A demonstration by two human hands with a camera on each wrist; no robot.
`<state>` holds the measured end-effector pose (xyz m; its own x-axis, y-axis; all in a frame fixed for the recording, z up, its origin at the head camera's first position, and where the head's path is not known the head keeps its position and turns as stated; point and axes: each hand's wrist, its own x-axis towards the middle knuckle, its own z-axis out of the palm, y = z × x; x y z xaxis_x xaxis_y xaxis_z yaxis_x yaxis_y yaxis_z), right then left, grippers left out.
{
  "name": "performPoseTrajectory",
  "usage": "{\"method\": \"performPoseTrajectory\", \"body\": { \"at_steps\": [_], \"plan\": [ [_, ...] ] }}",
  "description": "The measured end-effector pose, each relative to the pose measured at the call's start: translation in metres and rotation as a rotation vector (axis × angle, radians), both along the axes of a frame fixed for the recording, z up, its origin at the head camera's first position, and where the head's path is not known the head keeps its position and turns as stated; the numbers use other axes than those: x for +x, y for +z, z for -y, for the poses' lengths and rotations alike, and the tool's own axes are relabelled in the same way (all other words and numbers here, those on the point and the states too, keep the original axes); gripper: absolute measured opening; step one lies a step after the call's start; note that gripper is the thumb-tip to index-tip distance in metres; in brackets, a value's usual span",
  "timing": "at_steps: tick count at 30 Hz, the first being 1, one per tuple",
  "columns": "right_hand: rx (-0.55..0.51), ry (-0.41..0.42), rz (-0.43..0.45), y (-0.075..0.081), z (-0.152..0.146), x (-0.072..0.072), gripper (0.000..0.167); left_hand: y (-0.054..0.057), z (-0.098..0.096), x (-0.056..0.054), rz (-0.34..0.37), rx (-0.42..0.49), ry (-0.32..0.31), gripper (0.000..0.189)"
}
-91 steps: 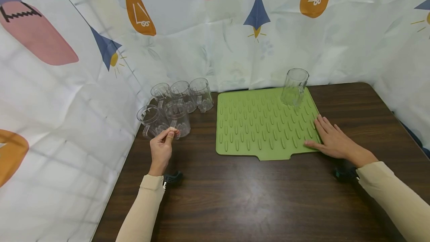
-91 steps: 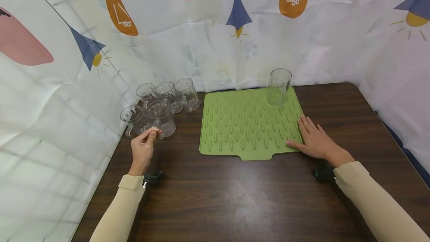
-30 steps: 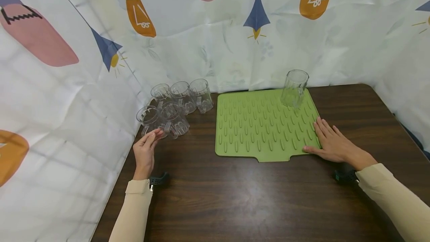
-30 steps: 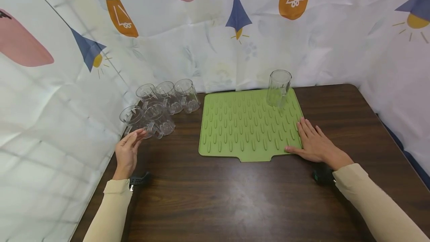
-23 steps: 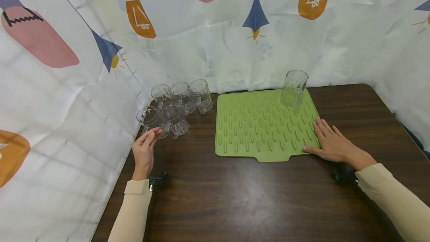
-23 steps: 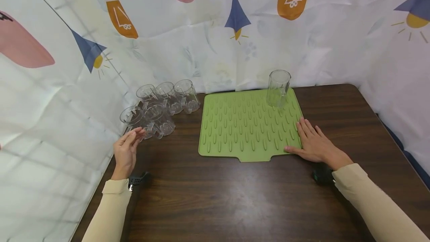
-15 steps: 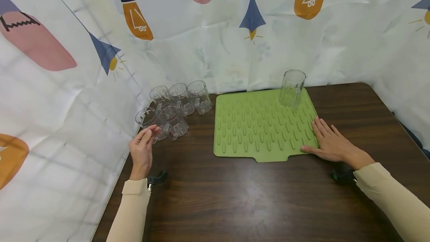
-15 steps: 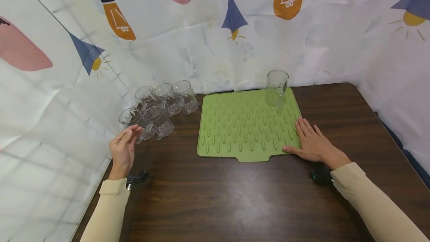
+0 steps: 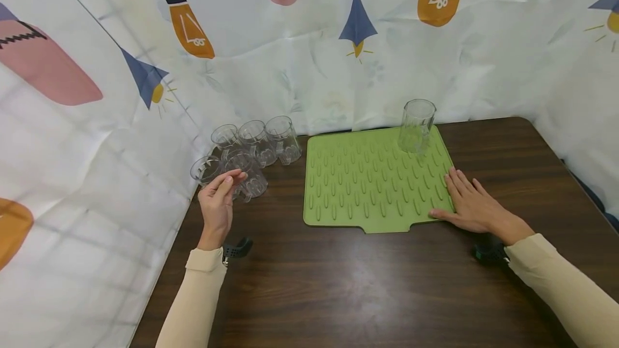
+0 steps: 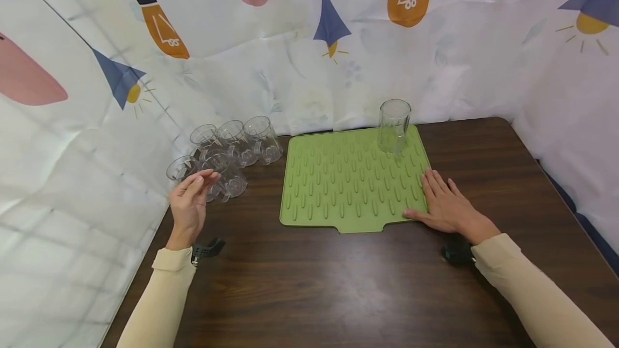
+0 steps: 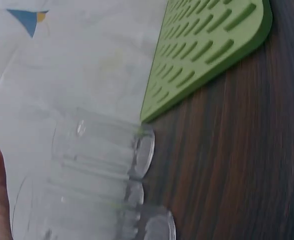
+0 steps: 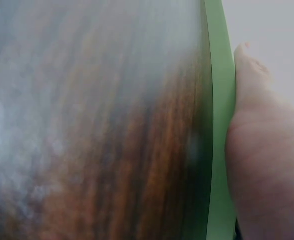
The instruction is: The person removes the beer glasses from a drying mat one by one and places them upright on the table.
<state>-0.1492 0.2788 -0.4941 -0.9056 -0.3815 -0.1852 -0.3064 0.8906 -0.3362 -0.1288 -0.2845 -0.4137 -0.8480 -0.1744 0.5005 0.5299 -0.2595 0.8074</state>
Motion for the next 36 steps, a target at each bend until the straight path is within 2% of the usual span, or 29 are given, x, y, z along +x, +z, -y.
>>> {"method": "performPoseTrajectory", "body": {
  "at_steps": [6, 9, 19, 25, 36],
  "plan": [
    [0.002, -0.014, 0.005, -0.001, -0.001, 0.0, 0.113, 0.0, -0.028, -0.012, 0.045, -0.092, -0.042, 0.022],
    [0.004, -0.018, 0.007, -0.002, -0.002, 0.0, 0.113, -0.001, -0.043, -0.017, 0.063, -0.129, -0.086, 0.021],
    [0.01, -0.025, 0.011, -0.003, -0.006, 0.002, 0.112, -0.015, -0.093, -0.037, 0.107, -0.176, -0.205, 0.027],
    [-0.002, -0.024, 0.013, -0.003, -0.005, 0.001, 0.112, -0.021, -0.117, -0.049, 0.122, -0.21, -0.241, 0.037],
    [0.015, -0.026, 0.0, -0.002, 0.002, -0.001, 0.112, -0.031, -0.158, -0.067, 0.169, -0.29, -0.299, 0.038]
  ]
}}
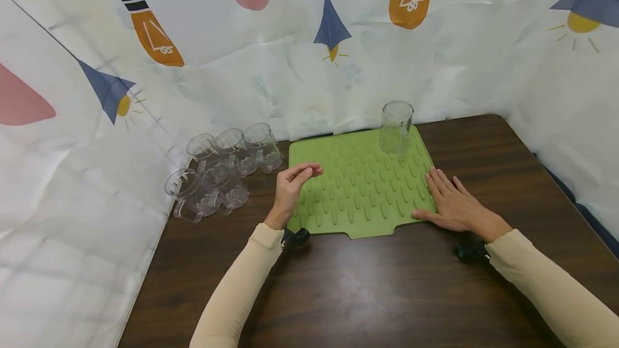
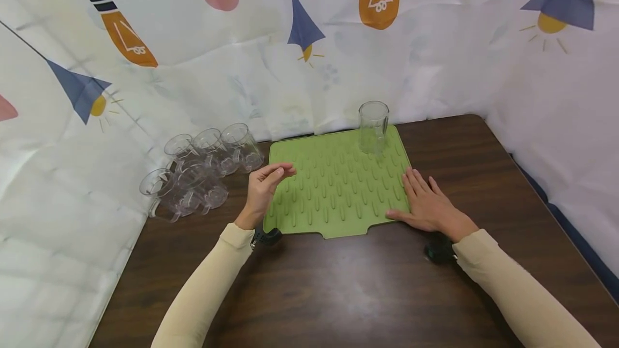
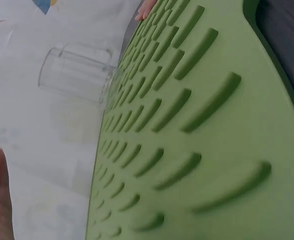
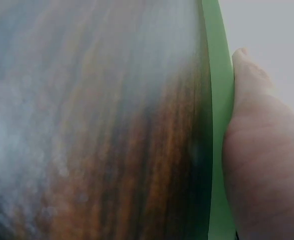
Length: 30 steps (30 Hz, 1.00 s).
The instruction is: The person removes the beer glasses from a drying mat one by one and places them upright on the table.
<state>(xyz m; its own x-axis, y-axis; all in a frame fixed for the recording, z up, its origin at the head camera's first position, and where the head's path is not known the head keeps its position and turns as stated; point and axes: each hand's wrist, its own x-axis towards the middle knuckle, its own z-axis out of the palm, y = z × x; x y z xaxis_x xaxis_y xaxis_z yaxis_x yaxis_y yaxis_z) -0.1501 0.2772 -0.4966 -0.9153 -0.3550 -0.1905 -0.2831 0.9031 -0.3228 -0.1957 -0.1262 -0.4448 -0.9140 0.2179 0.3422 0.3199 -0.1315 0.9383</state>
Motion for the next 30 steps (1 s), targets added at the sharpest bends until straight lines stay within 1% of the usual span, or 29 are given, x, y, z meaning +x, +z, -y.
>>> {"method": "performPoseTrajectory", "body": {
  "at_steps": [7, 13, 16, 20, 24, 30],
  "plan": [
    [0.004, -0.003, -0.003, -0.001, 0.0, 0.0, 0.111, -0.005, -0.025, -0.011, 0.036, -0.009, -0.038, 0.037],
    [-0.001, -0.003, -0.008, -0.004, -0.002, 0.001, 0.111, -0.011, -0.048, -0.021, 0.068, -0.01, -0.059, 0.035],
    [-0.004, -0.008, -0.01, -0.005, -0.002, 0.002, 0.111, -0.015, -0.059, -0.027, 0.073, -0.015, -0.07, 0.033],
    [-0.006, -0.01, -0.009, -0.006, -0.002, 0.001, 0.111, -0.019, -0.073, -0.033, 0.078, -0.029, -0.067, 0.032],
    [0.0, -0.011, -0.008, -0.006, -0.002, 0.0, 0.111, -0.02, -0.086, -0.039, 0.086, -0.03, -0.065, 0.033],
    [-0.001, -0.012, -0.011, -0.007, -0.002, -0.002, 0.111, -0.023, -0.104, -0.051, 0.085, -0.024, -0.083, 0.033]
  ]
}}
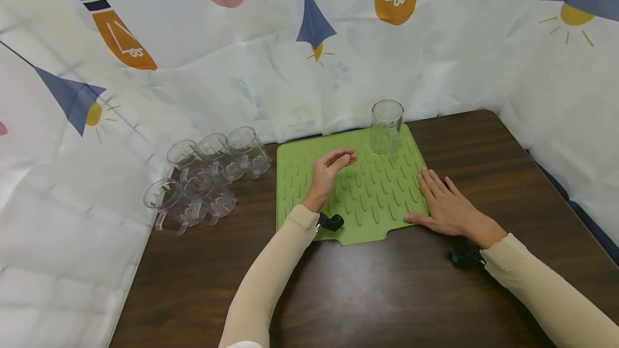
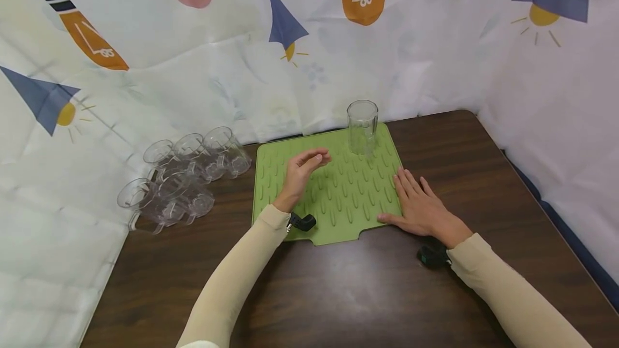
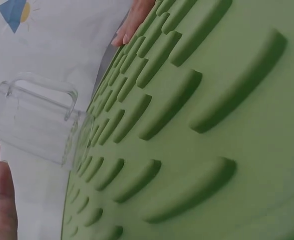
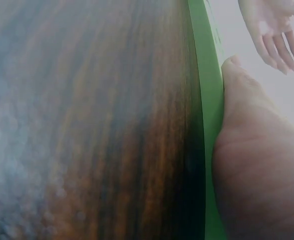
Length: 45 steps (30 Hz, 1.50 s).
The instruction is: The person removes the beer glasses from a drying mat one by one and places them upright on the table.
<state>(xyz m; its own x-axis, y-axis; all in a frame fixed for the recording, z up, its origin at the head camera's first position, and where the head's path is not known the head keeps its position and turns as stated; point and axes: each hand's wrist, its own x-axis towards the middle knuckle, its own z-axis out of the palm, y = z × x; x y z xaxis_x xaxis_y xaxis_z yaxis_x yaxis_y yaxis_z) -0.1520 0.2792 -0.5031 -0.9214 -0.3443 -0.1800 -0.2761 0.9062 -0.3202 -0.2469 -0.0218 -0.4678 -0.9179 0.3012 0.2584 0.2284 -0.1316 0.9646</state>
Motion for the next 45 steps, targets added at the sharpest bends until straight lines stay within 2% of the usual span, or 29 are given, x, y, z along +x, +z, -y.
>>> {"method": "performPoseTrajectory", "body": {
  "at_steps": [4, 11, 17, 22, 29, 32, 37, 40, 45],
  "plan": [
    [0.003, 0.003, 0.0, 0.001, 0.001, 0.0, 0.111, 0.0, -0.01, -0.006, 0.006, -0.017, -0.001, 0.032],
    [0.004, -0.001, -0.003, 0.002, 0.001, 0.002, 0.11, 0.001, -0.032, -0.017, 0.009, -0.101, -0.038, 0.037],
    [0.006, -0.003, -0.006, 0.001, 0.002, 0.001, 0.111, 0.006, -0.052, -0.021, 0.051, -0.136, -0.017, 0.036],
    [0.014, -0.004, -0.01, 0.0, 0.002, 0.001, 0.111, 0.005, -0.064, -0.022, 0.064, -0.178, -0.011, 0.035],
    [0.01, -0.008, -0.002, 0.0, 0.002, 0.001, 0.111, 0.002, -0.082, -0.022, 0.152, -0.157, -0.081, 0.042],
    [0.015, -0.01, -0.005, 0.0, 0.002, 0.001, 0.11, 0.001, -0.091, -0.023, 0.15, -0.17, -0.096, 0.042],
    [0.018, -0.011, -0.01, -0.001, 0.002, 0.001, 0.111, 0.001, -0.101, -0.022, 0.104, -0.214, -0.11, 0.042],
    [0.016, -0.013, -0.011, -0.001, 0.002, 0.001, 0.11, -0.001, -0.104, -0.022, 0.107, -0.19, -0.112, 0.043],
    [0.005, -0.012, -0.004, 0.0, 0.002, 0.001, 0.11, -0.003, -0.106, -0.023, 0.159, -0.048, -0.127, 0.042]
  ]
}}
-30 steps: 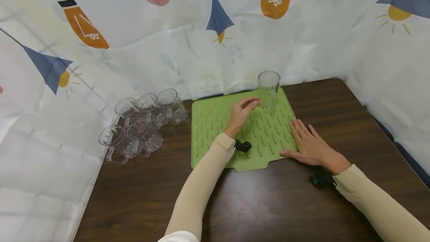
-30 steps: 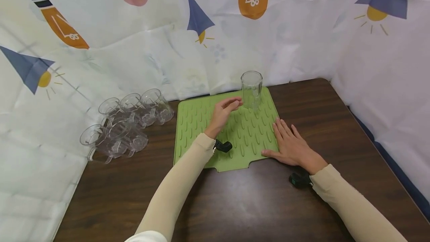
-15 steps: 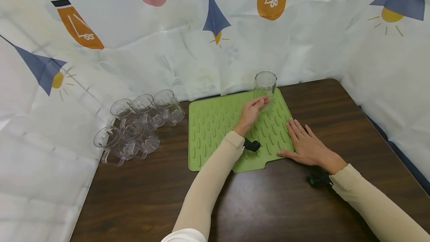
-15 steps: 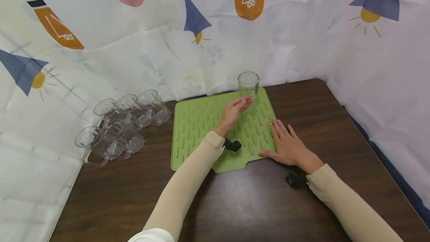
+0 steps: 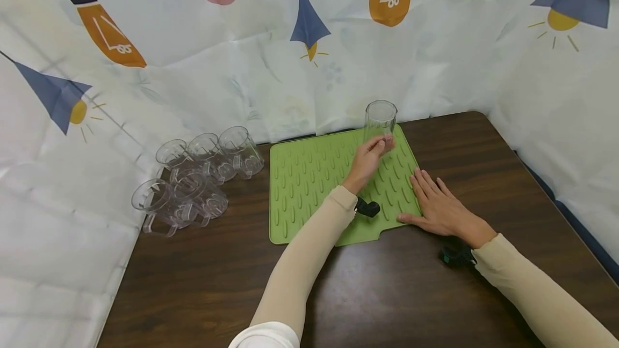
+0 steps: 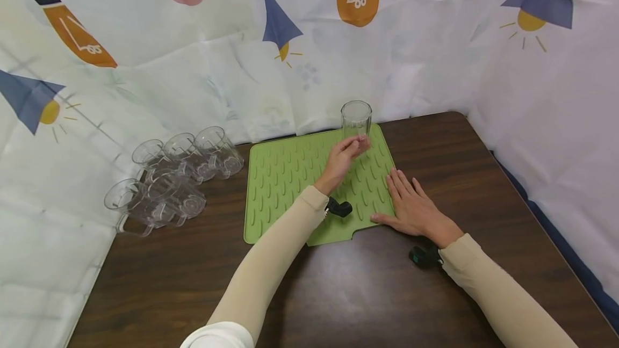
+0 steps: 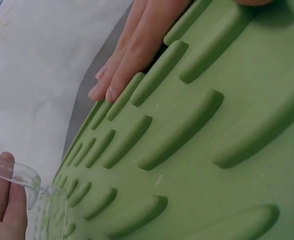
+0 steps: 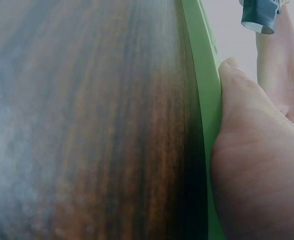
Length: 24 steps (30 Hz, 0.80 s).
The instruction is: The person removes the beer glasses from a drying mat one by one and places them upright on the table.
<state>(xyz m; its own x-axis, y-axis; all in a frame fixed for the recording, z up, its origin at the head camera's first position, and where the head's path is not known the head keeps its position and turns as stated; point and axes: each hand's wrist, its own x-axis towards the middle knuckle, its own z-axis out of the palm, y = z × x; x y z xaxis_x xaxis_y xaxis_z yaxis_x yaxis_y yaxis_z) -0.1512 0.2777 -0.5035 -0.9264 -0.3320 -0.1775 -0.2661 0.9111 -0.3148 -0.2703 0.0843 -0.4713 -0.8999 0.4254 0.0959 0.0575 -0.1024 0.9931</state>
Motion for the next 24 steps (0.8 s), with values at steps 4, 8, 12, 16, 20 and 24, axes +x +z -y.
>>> {"method": "performPoseTrajectory", "body": {
  "at_steps": [4, 8, 12, 16, 20, 24],
  "plan": [
    [0.0, 0.002, -0.005, 0.001, 0.001, 0.0, 0.11, 0.002, 0.001, -0.001, 0.058, 0.083, 0.01, 0.04],
    [-0.001, 0.004, -0.01, 0.002, 0.002, 0.0, 0.11, 0.003, 0.002, -0.001, 0.056, 0.082, 0.022, 0.036],
    [-0.007, 0.004, -0.006, 0.002, 0.002, 0.0, 0.11, 0.003, 0.004, 0.001, 0.035, 0.042, 0.048, 0.033],
    [-0.007, 0.005, -0.011, 0.001, 0.001, -0.001, 0.11, 0.004, 0.007, 0.002, 0.03, 0.02, 0.082, 0.03],
    [-0.008, 0.004, -0.015, 0.0, 0.0, -0.001, 0.11, 0.005, 0.01, 0.004, 0.0, 0.005, 0.125, 0.029],
    [-0.013, 0.002, -0.011, 0.0, 0.0, 0.0, 0.11, 0.005, 0.015, 0.005, -0.022, 0.022, 0.142, 0.029]
  ]
}}
